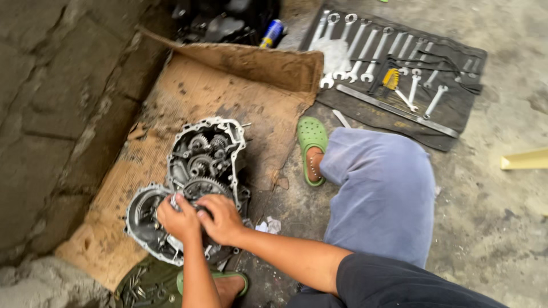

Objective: The person assembles a motorcycle engine by inserting a gear assembly into the crankcase, tapping it into place with a rubber mallet, and wiping the gears with a cloth. The person rotates the gears to check alignment and continues cleaning the assembly.

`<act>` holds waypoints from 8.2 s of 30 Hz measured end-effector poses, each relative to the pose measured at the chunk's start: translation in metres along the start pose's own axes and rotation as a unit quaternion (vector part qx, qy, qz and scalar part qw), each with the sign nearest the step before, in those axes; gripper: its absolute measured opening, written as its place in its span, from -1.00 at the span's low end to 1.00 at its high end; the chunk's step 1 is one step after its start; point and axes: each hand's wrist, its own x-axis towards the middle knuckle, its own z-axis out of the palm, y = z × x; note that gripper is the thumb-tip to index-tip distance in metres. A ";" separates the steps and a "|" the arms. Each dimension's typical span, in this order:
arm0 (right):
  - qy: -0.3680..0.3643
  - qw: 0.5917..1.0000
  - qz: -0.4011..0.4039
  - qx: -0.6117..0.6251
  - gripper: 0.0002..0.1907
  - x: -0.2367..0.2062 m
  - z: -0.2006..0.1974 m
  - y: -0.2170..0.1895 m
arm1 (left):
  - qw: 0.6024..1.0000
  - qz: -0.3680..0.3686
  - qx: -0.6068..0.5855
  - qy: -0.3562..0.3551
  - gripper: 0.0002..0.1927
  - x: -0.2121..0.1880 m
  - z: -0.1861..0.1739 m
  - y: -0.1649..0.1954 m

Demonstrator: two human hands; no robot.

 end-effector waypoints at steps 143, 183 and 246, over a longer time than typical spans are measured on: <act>-0.146 0.978 -0.047 -0.140 -0.16 0.005 0.086 -0.068 | 0.834 -0.305 -0.455 0.068 -0.73 -0.049 -0.060 -0.049; -0.044 0.948 -0.171 -0.264 -0.56 0.011 0.018 -0.058 | 0.945 -0.294 -0.119 -0.076 -0.72 -0.114 -0.110 -0.052; -0.451 0.839 -0.025 -0.304 -0.56 -0.046 0.026 -0.037 | 0.816 -0.456 -0.355 -0.008 -0.73 -0.102 -0.147 -0.079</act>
